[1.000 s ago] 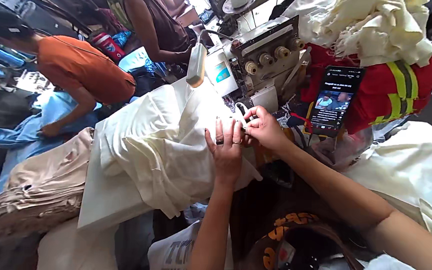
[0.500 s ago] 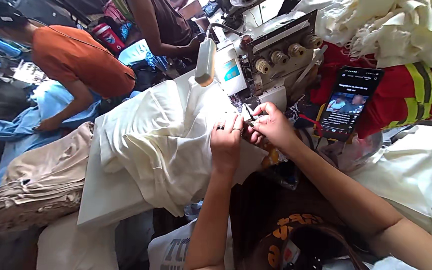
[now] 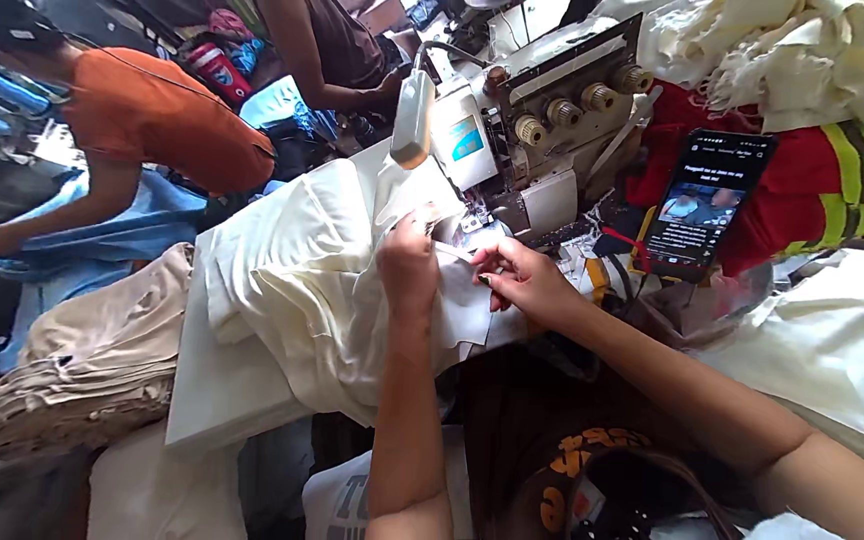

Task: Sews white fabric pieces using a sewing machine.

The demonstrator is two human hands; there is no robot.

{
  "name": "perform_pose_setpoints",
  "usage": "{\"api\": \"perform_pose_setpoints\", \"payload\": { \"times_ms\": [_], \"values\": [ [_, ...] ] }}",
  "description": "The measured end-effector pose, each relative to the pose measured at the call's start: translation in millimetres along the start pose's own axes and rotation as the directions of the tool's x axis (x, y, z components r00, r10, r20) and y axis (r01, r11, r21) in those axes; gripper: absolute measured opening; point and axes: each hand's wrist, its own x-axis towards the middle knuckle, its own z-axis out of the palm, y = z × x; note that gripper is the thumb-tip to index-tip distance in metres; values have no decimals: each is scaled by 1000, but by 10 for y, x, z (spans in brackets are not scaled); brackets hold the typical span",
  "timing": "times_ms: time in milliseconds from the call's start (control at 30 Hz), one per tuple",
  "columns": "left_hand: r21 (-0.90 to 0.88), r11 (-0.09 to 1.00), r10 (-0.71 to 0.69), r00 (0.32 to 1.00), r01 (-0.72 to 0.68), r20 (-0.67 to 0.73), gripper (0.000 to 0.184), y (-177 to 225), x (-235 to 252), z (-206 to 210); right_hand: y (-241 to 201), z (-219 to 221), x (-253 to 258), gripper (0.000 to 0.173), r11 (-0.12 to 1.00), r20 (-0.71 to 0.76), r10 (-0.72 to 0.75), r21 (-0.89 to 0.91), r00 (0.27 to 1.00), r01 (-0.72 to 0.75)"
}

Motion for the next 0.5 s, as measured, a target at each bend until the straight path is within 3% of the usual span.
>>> {"api": "perform_pose_setpoints", "payload": {
  "times_ms": [67, 167, 267, 333, 400, 433, 500],
  "values": [
    [39, 998, -41, 996, 44, -73, 25, 73, -158, -224, -120, -10, 106, 33, 989, -33, -126, -78, 991, 123],
    [10, 999, -37, 964, 41, -265, 22, 328, -508, -557, -164, -31, 243, 49, 980, 40, -170, -99, 985, 173],
    [15, 999, -23, 919, 32, -395, 16, 575, -836, -670, -88, -62, 183, 37, 979, 99, -161, -113, 982, 172],
    [-35, 997, -70, 938, 62, -339, 16, 689, -1034, -578, -15, -163, 40, 27, 924, 41, -184, -335, 982, 187],
    [-103, 990, -111, 975, 92, -195, 14, 776, -1193, -373, 84, -271, -76, 21, 789, -86, -228, -600, 970, 132],
    [-114, 991, -92, 986, 76, -138, 13, 811, -1255, -245, 125, -305, -121, 20, 745, -143, -223, -663, 964, 74],
    [-128, 992, -12, 996, 0, -86, 14, 880, -1327, -37, 191, -341, -157, 23, 789, -187, -126, -615, 974, -16]
  ]
}}
